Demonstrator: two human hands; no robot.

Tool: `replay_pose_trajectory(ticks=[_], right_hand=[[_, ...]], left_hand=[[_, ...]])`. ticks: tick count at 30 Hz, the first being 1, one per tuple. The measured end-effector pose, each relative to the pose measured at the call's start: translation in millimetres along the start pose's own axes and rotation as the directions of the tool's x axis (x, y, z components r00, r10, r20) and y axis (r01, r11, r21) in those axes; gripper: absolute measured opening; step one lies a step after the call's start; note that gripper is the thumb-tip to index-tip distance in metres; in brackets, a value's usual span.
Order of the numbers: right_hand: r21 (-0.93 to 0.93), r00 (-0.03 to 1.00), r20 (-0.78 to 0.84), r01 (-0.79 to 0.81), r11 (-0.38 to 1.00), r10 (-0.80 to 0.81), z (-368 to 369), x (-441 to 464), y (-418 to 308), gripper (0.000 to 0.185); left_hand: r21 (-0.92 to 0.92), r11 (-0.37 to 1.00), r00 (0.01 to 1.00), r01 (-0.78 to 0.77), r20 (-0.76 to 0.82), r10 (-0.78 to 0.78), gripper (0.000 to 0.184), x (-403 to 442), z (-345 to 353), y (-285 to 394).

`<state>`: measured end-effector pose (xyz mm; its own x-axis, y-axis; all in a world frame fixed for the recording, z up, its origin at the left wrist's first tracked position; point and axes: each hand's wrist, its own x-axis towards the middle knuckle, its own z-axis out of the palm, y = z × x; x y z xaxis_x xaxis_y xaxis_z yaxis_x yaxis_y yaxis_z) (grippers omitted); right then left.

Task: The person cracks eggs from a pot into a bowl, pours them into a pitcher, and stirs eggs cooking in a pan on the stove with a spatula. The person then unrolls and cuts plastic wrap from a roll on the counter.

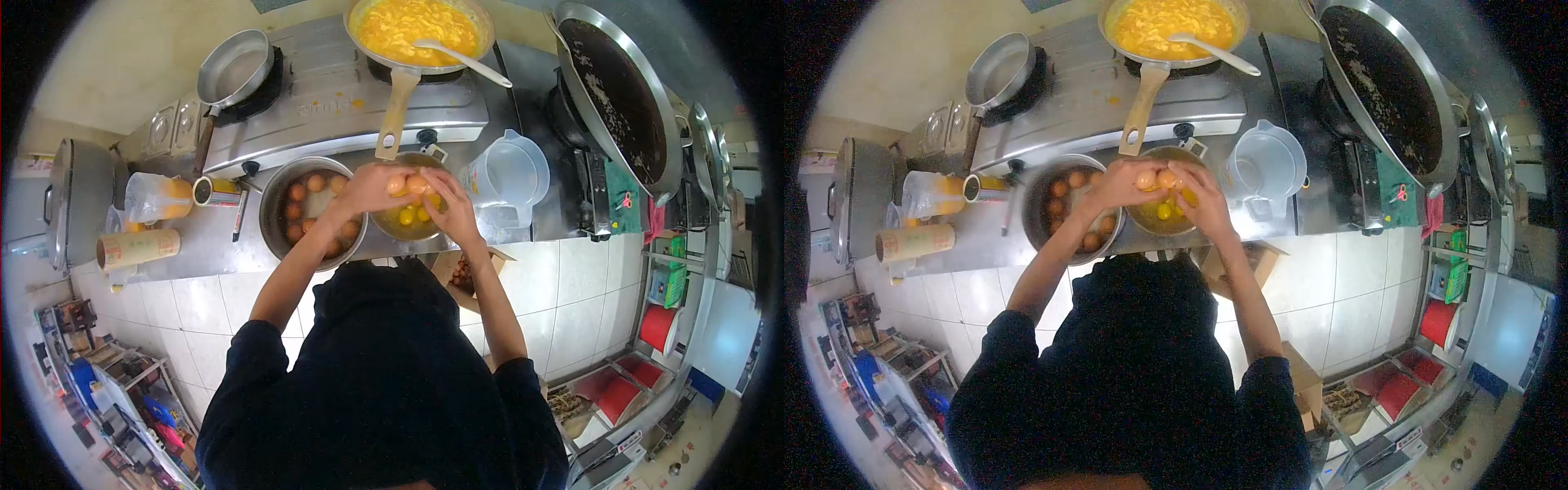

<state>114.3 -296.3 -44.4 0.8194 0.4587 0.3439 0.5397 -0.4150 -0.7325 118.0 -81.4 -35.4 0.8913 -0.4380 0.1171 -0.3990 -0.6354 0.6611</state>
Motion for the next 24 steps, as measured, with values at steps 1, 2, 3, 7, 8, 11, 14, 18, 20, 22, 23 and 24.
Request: replay_pose_trajectory(ticks=[1, 2, 3, 7, 8, 11, 14, 18, 20, 22, 23, 24], right_hand=[[0.017, 0.999, 0.004, -0.044, 0.999, 0.044, -2, 2, -10, 0.048], [0.035, 0.996, 0.012, -0.09, 0.995, 0.09, -2, -2, -17, 0.048], [0.038, 0.995, 0.014, -0.097, 0.995, 0.096, -2, -11, -19, 0.048], [-0.162, 0.936, -0.302, -0.239, 0.957, 0.183, -15, -93, -15, 0.049], [-0.186, 0.931, -0.301, -0.269, 0.945, 0.205, -16, -124, 1, 0.058], [-0.092, 0.806, -0.234, -0.576, 0.813, 0.544, -21, -188, 4, 0.077], [-0.093, 0.541, -0.149, -0.841, 0.532, 0.828, -22, -254, 28, 0.093], [-0.087, 0.578, -0.227, -0.814, 0.575, 0.784, -21, -251, 39, 0.081], [0.176, 0.628, -0.328, -0.693, 0.699, 0.706, -22, -185, -5, 0.043], [0.159, 0.715, -0.312, -0.609, 0.777, 0.625, -18, -153, -18, 0.04], [0.144, 0.789, -0.297, -0.52, 0.842, 0.538, -13, -144, -20, 0.036], [0.165, 0.826, -0.202, -0.501, 0.85, 0.526, -7, -138, -21, 0.03]], left_hand=[[-0.125, 0.992, 0.999, 0.035, -0.012, -0.037, 0.045, 4, 0, 9], [-0.25, 0.966, 0.997, 0.072, -0.018, -0.079, 0.044, 4, -1, 17], [-0.253, 0.965, 0.997, 0.077, -0.012, -0.083, 0.044, -2, -5, 25], [-0.458, 0.835, 0.944, 0.305, 0.028, -0.329, 0.037, -53, -44, 45], [-0.444, 0.84, 0.932, 0.312, -0.031, -0.362, 0.037, -76, -44, 29], [-0.264, 0.841, 0.875, 0.473, 0.028, -0.483, 0.038, -121, -38, -7], [-0.032, 0.873, 0.864, 0.487, 0.167, -0.476, 0.043, -142, 7, -46], [0.322, 0.857, 0.697, 0.403, 0.499, -0.515, 0.054, -112, 9, -38], [0.353, 0.817, 0.657, 0.457, 0.485, -0.577, 0.052, -106, 3, -30], [0.388, 0.767, 0.612, 0.511, 0.463, -0.641, 0.051, -113, 1, -30], [0.081, 0.846, 0.789, 0.526, 0.325, -0.522, 0.051, -127, 3, -33], [-0.221, 0.873, 0.901, 0.435, 0.122, -0.417, 0.05, -137, 3, -32]])
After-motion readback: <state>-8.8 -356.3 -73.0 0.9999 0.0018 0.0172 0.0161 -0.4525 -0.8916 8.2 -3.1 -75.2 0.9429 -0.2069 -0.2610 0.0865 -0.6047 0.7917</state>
